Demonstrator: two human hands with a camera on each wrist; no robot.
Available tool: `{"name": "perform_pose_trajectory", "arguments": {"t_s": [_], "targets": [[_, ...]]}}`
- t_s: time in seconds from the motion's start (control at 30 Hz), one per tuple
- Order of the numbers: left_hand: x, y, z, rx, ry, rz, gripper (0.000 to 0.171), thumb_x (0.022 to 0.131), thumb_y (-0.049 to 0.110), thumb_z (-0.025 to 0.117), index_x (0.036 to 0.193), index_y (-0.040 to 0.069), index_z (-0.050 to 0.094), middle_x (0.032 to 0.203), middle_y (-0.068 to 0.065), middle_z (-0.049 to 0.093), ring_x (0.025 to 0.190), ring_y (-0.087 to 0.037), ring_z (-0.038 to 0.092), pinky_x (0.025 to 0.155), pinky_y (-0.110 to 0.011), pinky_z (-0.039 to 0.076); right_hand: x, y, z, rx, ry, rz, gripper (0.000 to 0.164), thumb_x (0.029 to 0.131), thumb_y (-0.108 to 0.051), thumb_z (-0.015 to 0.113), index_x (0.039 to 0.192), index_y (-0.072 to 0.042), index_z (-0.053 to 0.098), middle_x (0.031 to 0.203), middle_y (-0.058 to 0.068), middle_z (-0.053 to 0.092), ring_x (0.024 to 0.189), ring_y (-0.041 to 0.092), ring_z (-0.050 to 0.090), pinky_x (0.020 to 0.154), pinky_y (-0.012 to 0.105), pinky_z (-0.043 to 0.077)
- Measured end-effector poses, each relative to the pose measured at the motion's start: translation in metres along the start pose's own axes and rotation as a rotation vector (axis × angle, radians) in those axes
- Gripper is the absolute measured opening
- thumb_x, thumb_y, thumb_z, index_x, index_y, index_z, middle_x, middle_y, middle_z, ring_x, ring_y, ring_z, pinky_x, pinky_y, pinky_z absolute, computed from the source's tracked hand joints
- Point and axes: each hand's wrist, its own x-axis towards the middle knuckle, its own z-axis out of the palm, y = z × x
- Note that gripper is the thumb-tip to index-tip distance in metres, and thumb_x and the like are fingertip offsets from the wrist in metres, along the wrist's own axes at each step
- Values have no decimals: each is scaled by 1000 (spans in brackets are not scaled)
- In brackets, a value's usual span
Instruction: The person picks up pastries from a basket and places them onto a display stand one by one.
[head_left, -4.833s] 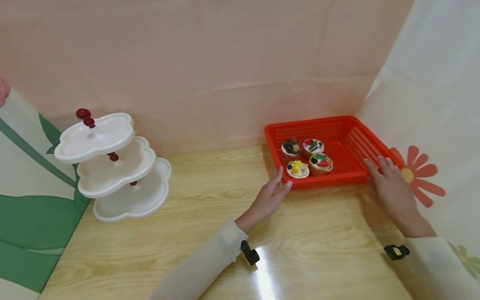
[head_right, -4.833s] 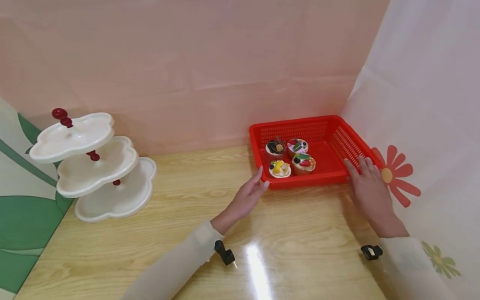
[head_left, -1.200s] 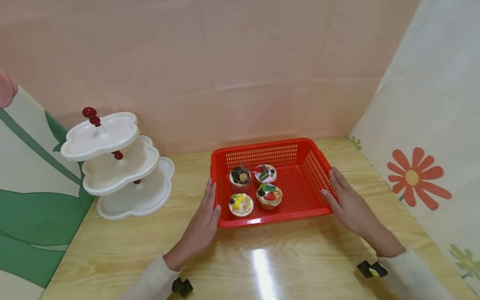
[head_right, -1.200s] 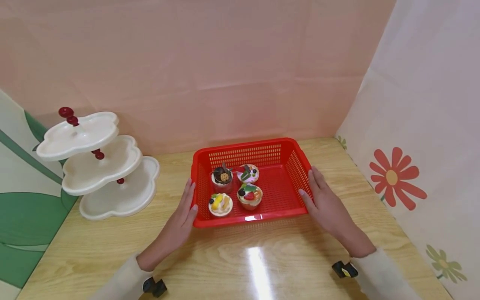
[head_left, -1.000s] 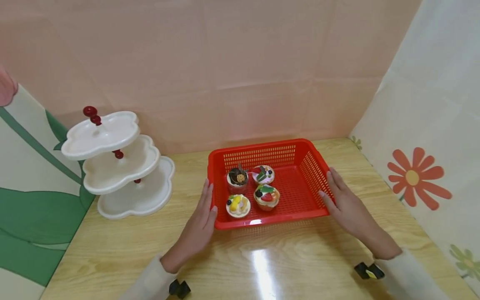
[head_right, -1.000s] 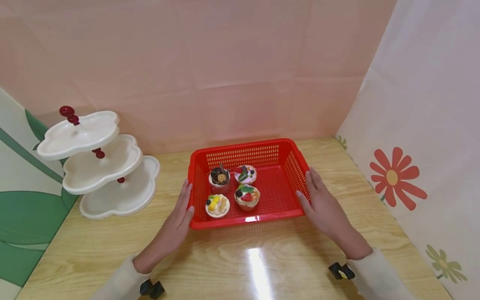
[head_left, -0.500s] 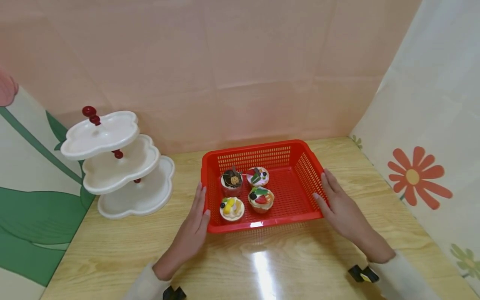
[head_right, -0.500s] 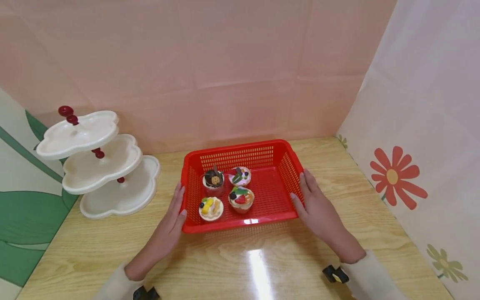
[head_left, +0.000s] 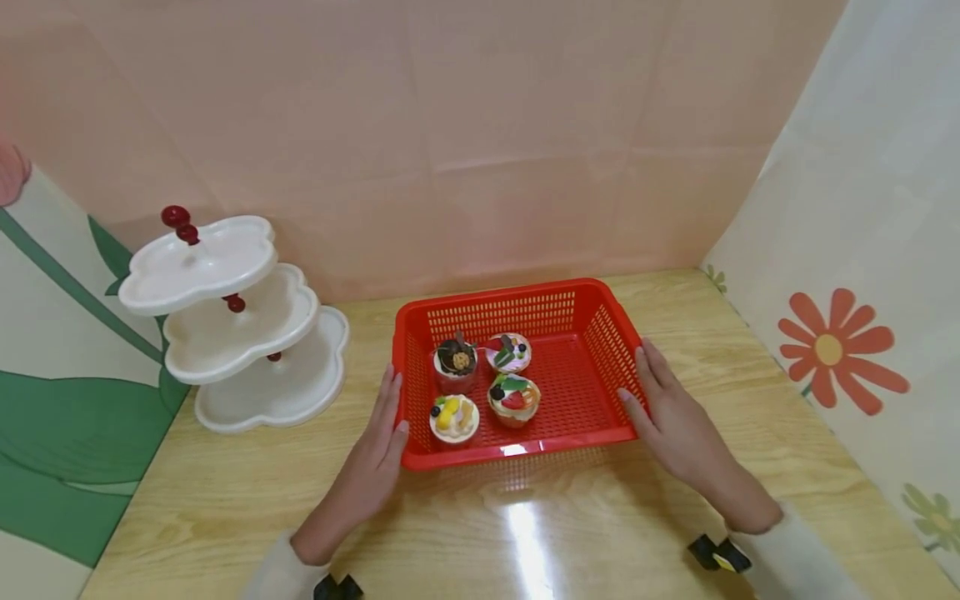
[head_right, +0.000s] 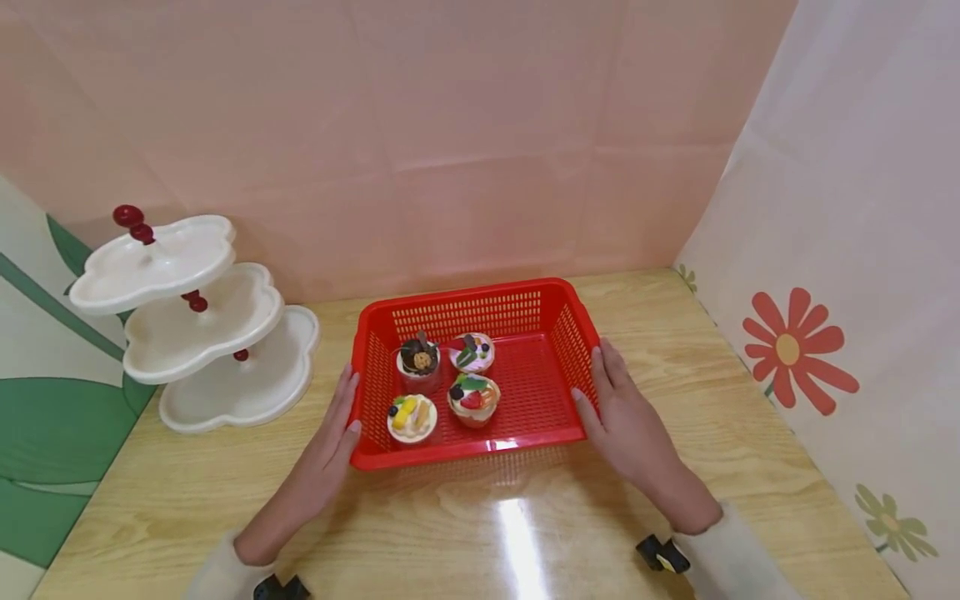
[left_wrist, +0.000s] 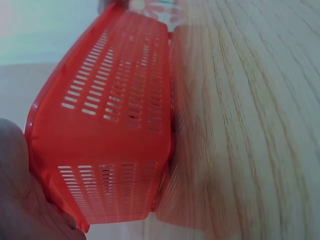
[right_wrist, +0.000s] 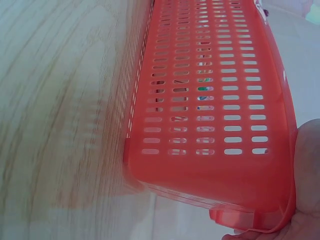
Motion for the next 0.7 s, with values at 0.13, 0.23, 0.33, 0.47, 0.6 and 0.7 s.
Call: {"name": "perform_pose_trajectory", "arguments": {"t_s": [0.13, 0.23, 0.33, 0.47, 0.6, 0.7], "targets": [[1, -1, 0, 3, 1, 9, 65, 111, 20, 39, 164, 19, 2, 171, 5, -6, 156, -23, 5, 119, -55, 21, 1, 0, 0, 5, 8, -6, 68, 107, -28, 51, 155, 11, 21, 165, 26, 13, 144, 49, 31, 103, 68, 39], [1, -3, 1, 8, 8, 11, 64, 111, 20, 38, 164, 20, 2, 171, 5, -6, 156, -23, 4, 120, -55, 21, 1, -1, 0, 5, 7, -12, 68, 107, -29, 50, 154, 12, 22, 165, 27, 14, 143, 50, 31, 102, 68, 40], [0, -3, 1, 13, 19, 18, 63, 111, 19, 38, 164, 19, 3, 171, 4, -6, 156, -22, 4, 120, -55, 20, 0, -1, 0, 4, 3, -14, 68, 107, -28, 50, 154, 13, 22, 165, 28, 13, 143, 51, 31, 102, 68, 40], [0, -3, 1, 6, 23, 23, 62, 111, 19, 38, 164, 19, 5, 171, 4, -5, 156, -22, 4, 120, -56, 20, 0, -2, 1, -7, 4, -13, 68, 107, -28, 51, 153, 14, 23, 165, 28, 14, 143, 50, 31, 102, 67, 41], [0, -1, 1, 1, 28, 26, 63, 111, 18, 38, 164, 18, 5, 171, 2, -4, 156, -23, 5, 119, -58, 20, 0, 0, 0, -9, 5, -13, 69, 106, -27, 52, 153, 13, 23, 165, 28, 14, 145, 49, 30, 103, 67, 40], [0, 1, 2, 1, 34, 23, 63, 111, 17, 39, 164, 17, 6, 171, 2, -3, 156, -22, 4, 120, -57, 20, 0, 2, 0, -4, 4, -17, 69, 106, -27, 52, 153, 13, 23, 165, 27, 13, 145, 49, 30, 102, 67, 40]]}}
